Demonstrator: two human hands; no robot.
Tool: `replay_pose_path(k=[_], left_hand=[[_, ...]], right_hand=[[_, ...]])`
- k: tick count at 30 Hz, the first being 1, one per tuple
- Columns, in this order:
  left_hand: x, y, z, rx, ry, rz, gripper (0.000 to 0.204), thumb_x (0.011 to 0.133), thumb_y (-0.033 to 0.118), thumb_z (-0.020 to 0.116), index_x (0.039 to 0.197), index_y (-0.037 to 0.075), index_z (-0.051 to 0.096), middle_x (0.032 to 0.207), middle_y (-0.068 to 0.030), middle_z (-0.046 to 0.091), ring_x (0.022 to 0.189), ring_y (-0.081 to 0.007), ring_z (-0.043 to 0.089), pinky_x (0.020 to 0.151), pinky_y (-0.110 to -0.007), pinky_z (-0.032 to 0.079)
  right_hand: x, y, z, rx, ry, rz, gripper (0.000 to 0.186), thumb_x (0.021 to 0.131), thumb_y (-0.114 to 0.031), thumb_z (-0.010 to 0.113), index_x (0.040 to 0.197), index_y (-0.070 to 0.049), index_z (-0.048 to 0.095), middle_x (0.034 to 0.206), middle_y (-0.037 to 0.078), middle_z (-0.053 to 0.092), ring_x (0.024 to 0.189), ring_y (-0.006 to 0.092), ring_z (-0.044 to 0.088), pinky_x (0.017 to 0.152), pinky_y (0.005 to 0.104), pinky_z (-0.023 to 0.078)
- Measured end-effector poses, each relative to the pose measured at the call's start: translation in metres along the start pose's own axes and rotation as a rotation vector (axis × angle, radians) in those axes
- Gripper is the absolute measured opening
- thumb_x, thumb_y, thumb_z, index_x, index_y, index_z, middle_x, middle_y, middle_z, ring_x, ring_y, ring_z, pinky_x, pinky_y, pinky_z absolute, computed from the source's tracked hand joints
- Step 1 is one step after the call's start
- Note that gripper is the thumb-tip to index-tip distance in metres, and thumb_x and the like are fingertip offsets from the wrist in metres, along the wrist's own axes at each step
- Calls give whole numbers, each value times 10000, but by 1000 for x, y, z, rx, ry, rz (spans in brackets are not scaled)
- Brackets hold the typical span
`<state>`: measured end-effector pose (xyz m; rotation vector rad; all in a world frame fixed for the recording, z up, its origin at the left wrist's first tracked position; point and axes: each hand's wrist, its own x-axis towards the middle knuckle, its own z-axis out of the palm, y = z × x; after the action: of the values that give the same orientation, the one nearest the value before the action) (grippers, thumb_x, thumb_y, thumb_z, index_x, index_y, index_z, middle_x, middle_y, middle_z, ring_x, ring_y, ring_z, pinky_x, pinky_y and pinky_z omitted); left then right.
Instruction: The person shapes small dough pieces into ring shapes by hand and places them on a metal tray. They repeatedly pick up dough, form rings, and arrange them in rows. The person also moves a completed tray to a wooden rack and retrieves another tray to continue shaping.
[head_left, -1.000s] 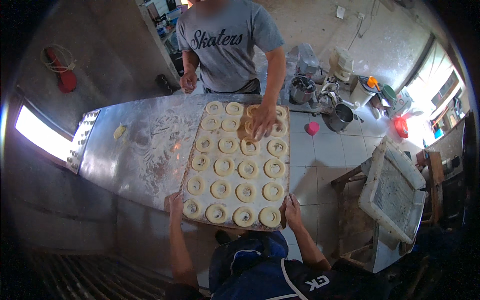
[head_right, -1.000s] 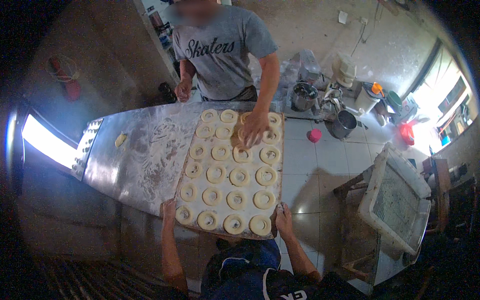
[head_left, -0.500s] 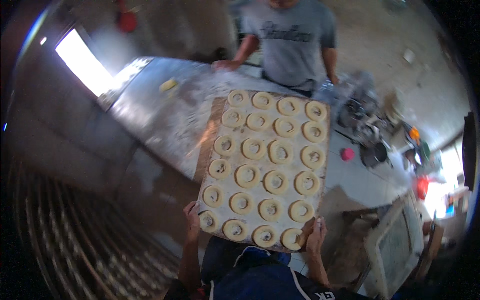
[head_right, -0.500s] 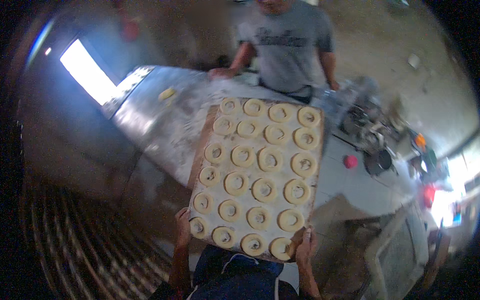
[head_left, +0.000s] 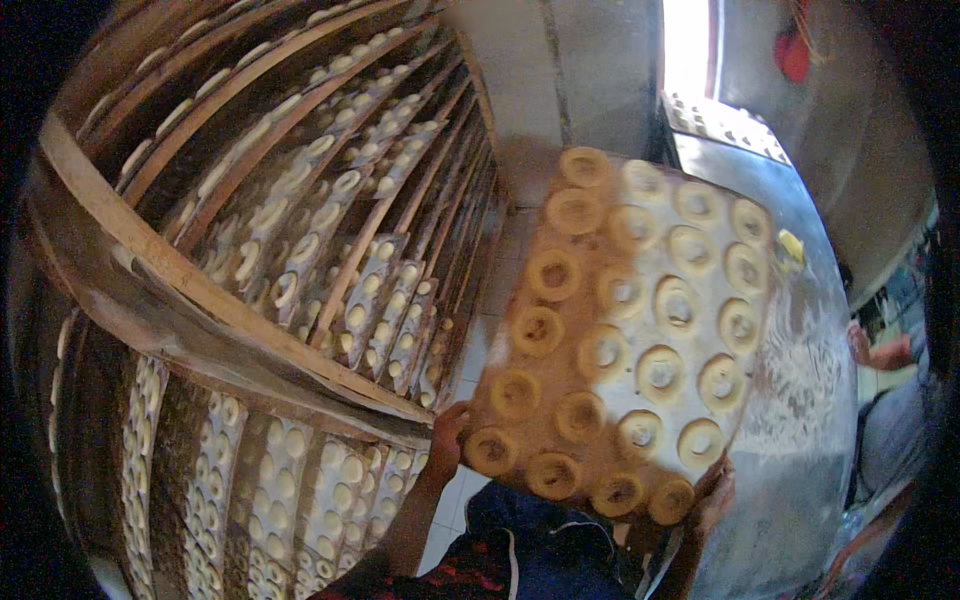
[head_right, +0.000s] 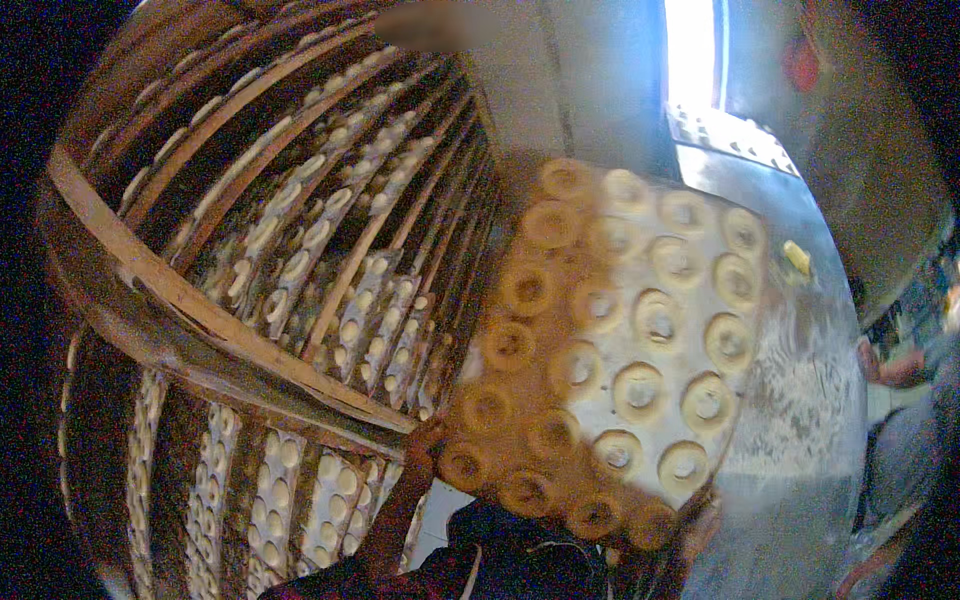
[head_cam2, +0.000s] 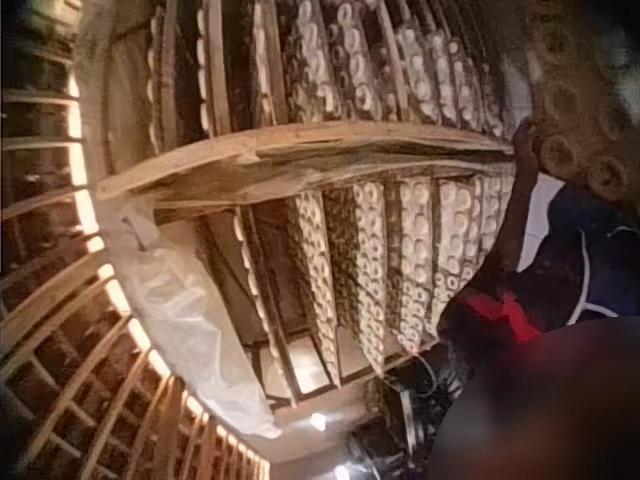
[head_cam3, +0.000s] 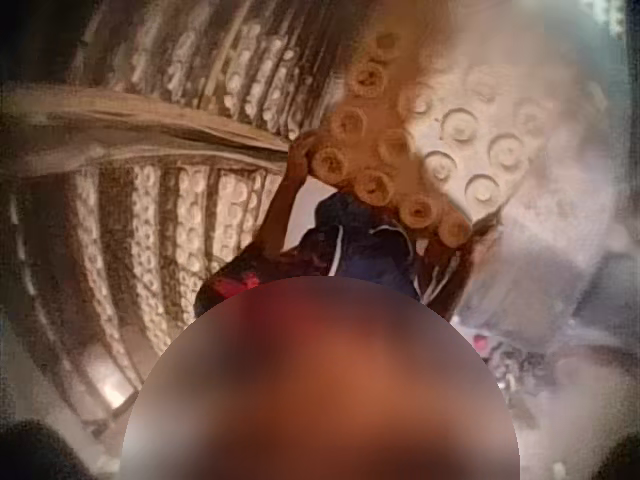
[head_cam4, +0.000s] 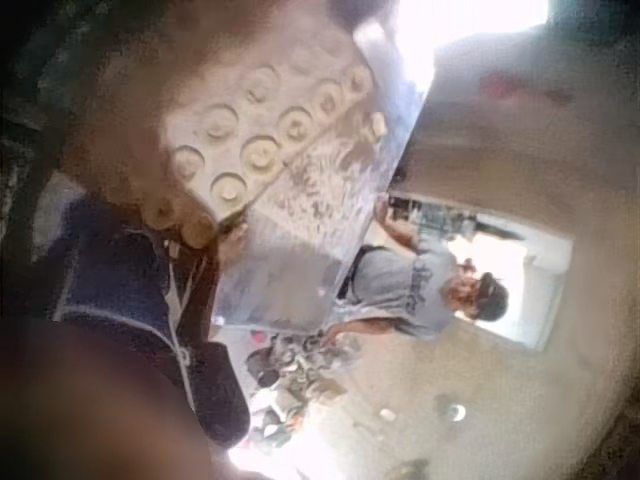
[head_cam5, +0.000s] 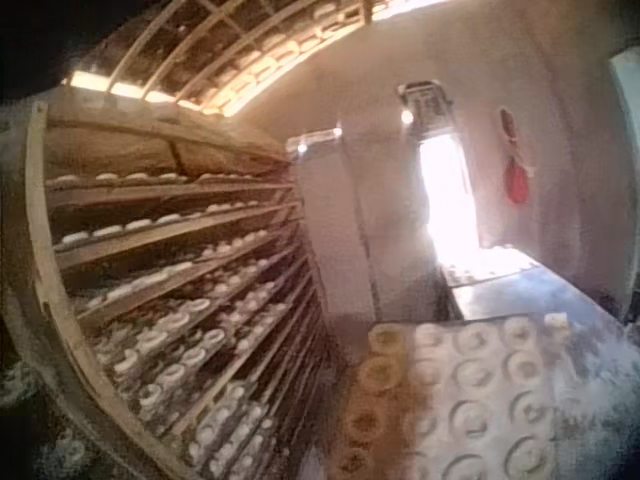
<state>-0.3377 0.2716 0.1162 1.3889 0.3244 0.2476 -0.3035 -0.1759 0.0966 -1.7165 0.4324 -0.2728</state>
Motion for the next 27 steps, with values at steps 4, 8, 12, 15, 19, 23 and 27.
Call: replay_pose_path(k=[4, 8, 12, 15, 19, 23, 27], left_hand=[[-31, -11, -20, 58, 363, 61, 368, 974, 266, 467, 1094, -52, 608, 1029, -106, 638, 961, -201, 602, 864, -351, 482], [-92, -28, -6, 9, 598, 121, 414, 958, 311, 492, 1090, -65, 603, 1007, -120, 633, 960, -216, 603, 852, -363, 491], [-191, -62, 80, -171, 948, 141, 431, 920, 343, 540, 1091, -49, 593, 975, -117, 630, 945, -223, 615, 837, -374, 510], [-250, -85, 165, -310, 1078, 208, 396, 901, 334, 556, 1062, -26, 590, 950, -104, 632, 893, -215, 631, 796, -360, 530], [-300, -126, 279, -521, 1180, 163, 319, 873, 273, 592, 1033, -3, 590, 904, -92, 637, 795, -194, 640, 713, -340, 546], [-292, -159, 343, -164, 1236, 322, 277, 836, 199, 645, 1031, 6, 609, 887, -95, 631, 783, -206, 632, 701, -331, 537], [-254, -173, 384, -333, 1448, 196, 276, 821, 208, 695, 1009, 14, 636, 928, -96, 626, 843, -230, 621, 724, -343, 521]], right_hand=[[79, -23, 69, 352, -436, -28, 601, 992, -499, 431, 1226, 44, 538, 1095, 109, 616, 988, 212, 584, 870, 348, 474], [113, -48, 118, 186, -611, -125, 577, 998, -503, 417, 1167, 21, 592, 1000, 66, 611, 880, 171, 555, 799, 321, 460], [154, -43, 108, -112, -878, -308, 575, 1017, -490, 373, 1166, 14, 606, 983, 50, 631, 883, 151, 549, 812, 311, 455], [195, -6, 96, -141, -977, -550, 573, 1024, -476, 359, 1155, 19, 616, 1023, 61, 650, 914, 152, 566, 832, 318, 462], [241, 26, 73, -185, -1161, -569, 591, 1024, -484, 349, 1171, 24, 614, 1061, 79, 663, 944, 164, 588, 842, 343, 477], [271, -4, 105, -292, -1261, -580, 607, 1023, -493, 330, 1225, 19, 588, 1100, 103, 651, 972, 185, 583, 852, 361, 477], [291, -39, 155, -77, -1567, -342, 517, 1027, -434, 354, 1276, -36, 570, 1136, 111, 637, 943, 211, 573, 824, 367, 478]])
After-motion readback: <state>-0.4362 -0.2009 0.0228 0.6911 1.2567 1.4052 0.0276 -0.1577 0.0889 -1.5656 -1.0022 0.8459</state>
